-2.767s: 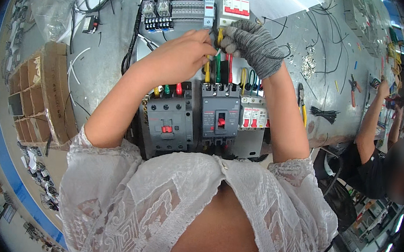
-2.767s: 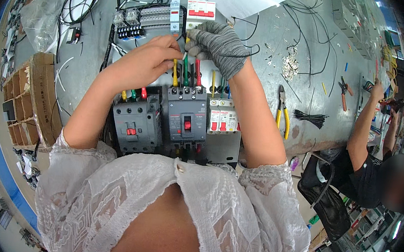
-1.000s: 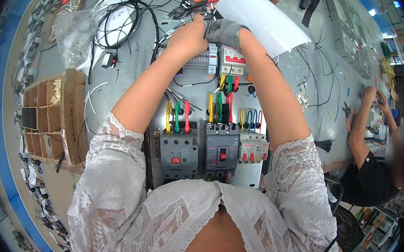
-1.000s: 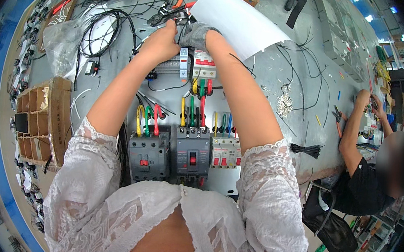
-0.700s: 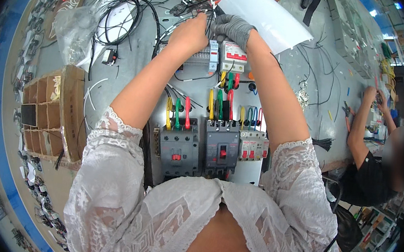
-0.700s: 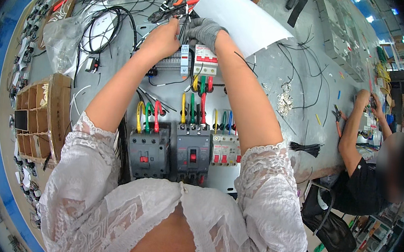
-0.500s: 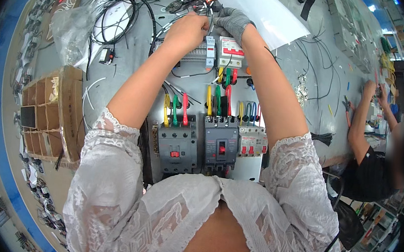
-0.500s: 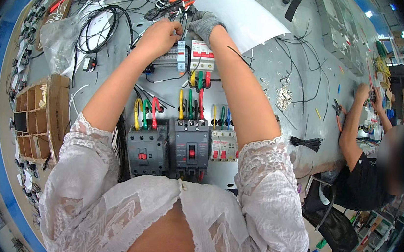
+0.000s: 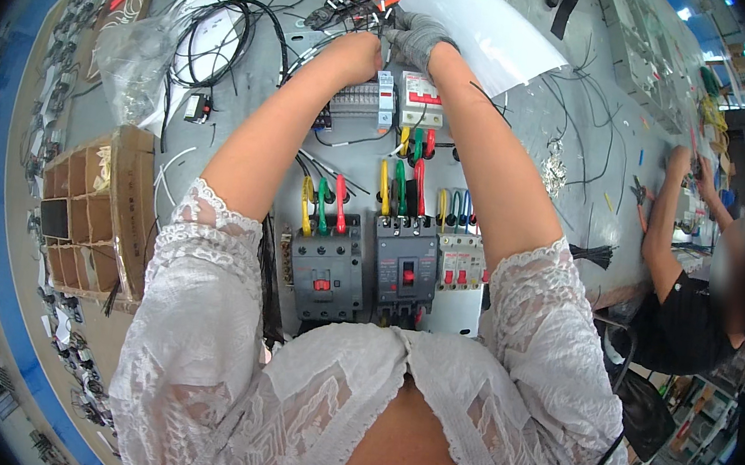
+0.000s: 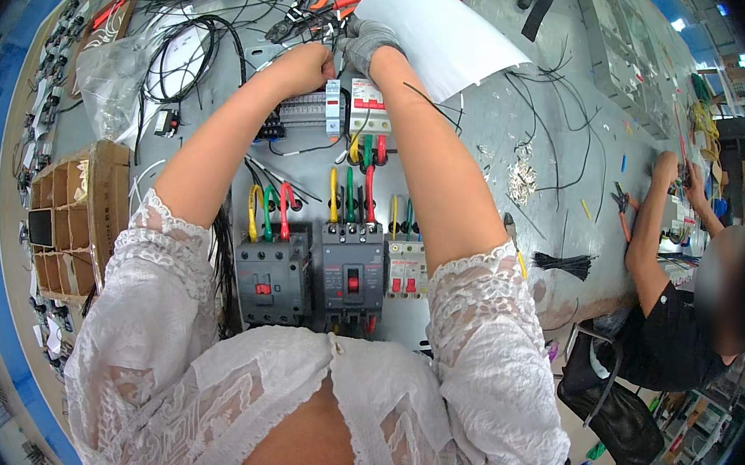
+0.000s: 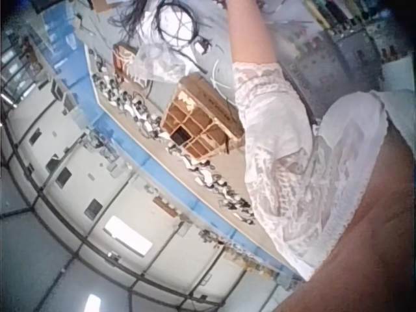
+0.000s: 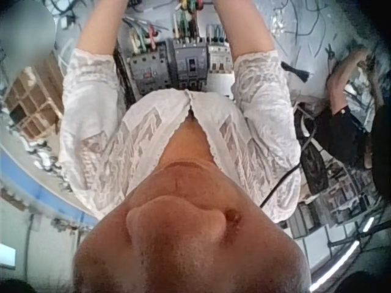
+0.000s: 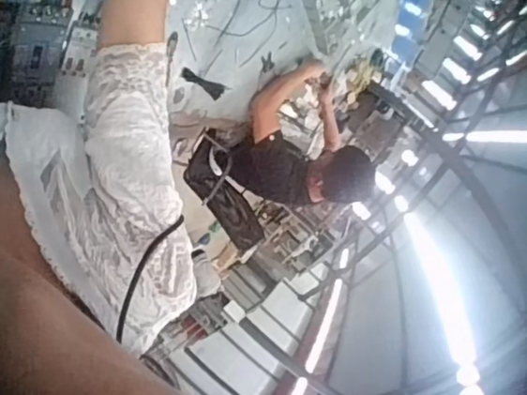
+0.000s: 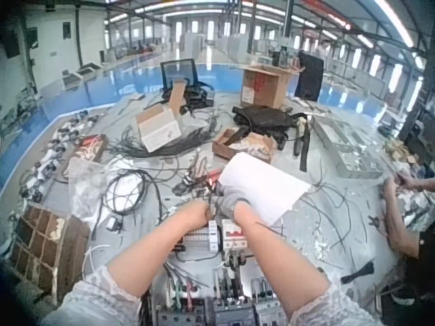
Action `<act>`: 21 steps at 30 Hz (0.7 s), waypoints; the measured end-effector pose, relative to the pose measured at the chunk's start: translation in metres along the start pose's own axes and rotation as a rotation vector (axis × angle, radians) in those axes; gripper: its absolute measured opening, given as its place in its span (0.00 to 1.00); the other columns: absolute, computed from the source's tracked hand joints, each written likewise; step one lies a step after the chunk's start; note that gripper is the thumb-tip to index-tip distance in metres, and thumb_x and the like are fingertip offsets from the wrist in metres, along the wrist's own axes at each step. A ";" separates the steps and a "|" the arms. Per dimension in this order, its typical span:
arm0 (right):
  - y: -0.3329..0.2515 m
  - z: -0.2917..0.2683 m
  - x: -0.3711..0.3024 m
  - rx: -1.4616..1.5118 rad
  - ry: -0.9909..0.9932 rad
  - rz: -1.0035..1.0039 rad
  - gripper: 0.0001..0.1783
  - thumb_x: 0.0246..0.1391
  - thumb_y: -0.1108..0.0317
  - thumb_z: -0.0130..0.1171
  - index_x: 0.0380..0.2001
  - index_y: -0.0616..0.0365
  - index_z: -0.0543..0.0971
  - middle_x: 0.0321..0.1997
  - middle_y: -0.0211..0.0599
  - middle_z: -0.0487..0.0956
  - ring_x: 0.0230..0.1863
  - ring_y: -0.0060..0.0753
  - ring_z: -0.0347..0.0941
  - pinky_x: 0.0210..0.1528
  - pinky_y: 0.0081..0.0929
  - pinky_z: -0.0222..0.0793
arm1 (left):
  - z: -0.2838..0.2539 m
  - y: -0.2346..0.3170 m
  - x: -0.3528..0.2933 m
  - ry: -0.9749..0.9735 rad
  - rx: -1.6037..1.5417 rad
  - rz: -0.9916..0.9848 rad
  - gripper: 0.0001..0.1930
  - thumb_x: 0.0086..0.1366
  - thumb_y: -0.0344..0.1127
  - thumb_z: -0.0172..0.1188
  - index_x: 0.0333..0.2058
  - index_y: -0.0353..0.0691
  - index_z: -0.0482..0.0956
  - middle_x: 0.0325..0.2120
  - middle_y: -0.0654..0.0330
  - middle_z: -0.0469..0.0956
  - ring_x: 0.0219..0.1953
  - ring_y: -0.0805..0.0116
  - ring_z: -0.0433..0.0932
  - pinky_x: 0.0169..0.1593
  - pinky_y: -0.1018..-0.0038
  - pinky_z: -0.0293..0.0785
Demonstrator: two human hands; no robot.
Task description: The person connects colored wires to terminals on an electrical control panel, using pliers and a screwdriver to strip, bend, and secure the wires. The person also handles a small white component and a paper document during the process.
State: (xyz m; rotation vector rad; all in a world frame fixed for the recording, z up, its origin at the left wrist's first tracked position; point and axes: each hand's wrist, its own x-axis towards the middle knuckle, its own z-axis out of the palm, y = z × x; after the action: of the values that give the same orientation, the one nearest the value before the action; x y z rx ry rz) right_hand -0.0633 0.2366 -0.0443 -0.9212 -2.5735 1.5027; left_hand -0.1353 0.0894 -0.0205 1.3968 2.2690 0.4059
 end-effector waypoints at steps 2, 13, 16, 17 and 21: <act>0.002 0.001 0.003 -0.009 0.001 -0.013 0.13 0.55 0.67 0.60 0.43 0.58 0.78 0.29 0.33 0.79 0.26 0.25 0.74 0.30 0.25 0.72 | 0.001 0.000 0.001 -0.010 0.010 -0.020 0.09 0.53 0.32 0.59 0.33 0.38 0.82 0.35 0.48 0.81 0.41 0.50 0.79 0.46 0.60 0.74; 0.002 0.003 0.013 -0.002 0.059 -0.022 0.13 0.54 0.69 0.60 0.43 0.58 0.78 0.28 0.34 0.80 0.23 0.26 0.75 0.27 0.24 0.72 | 0.005 -0.007 0.004 0.010 0.028 0.028 0.10 0.54 0.34 0.58 0.32 0.36 0.81 0.33 0.47 0.80 0.38 0.48 0.79 0.44 0.59 0.75; -0.001 0.001 0.009 -0.052 0.064 -0.026 0.13 0.54 0.68 0.60 0.42 0.59 0.78 0.29 0.36 0.80 0.24 0.26 0.76 0.29 0.25 0.73 | 0.004 -0.006 0.005 0.013 0.010 0.032 0.10 0.53 0.34 0.58 0.32 0.36 0.81 0.32 0.46 0.80 0.38 0.48 0.79 0.44 0.59 0.75; -0.001 0.001 0.007 -0.006 0.060 -0.009 0.13 0.54 0.67 0.60 0.42 0.59 0.78 0.29 0.37 0.81 0.25 0.27 0.76 0.30 0.26 0.73 | 0.005 -0.005 0.005 0.015 0.006 0.033 0.10 0.53 0.34 0.58 0.32 0.36 0.81 0.32 0.46 0.80 0.38 0.48 0.79 0.44 0.59 0.75; -0.025 -0.011 -0.024 -0.483 0.184 -0.163 0.15 0.54 0.61 0.59 0.41 0.60 0.78 0.31 0.43 0.81 0.31 0.36 0.78 0.37 0.30 0.73 | 0.008 -0.012 0.008 0.006 -0.017 0.029 0.09 0.53 0.34 0.58 0.32 0.37 0.82 0.32 0.46 0.80 0.38 0.48 0.79 0.44 0.60 0.75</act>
State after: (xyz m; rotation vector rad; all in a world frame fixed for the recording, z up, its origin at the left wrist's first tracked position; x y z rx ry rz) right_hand -0.0515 0.2242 -0.0123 -0.8032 -2.8335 0.7278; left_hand -0.1436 0.0916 -0.0344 1.4232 2.2473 0.4389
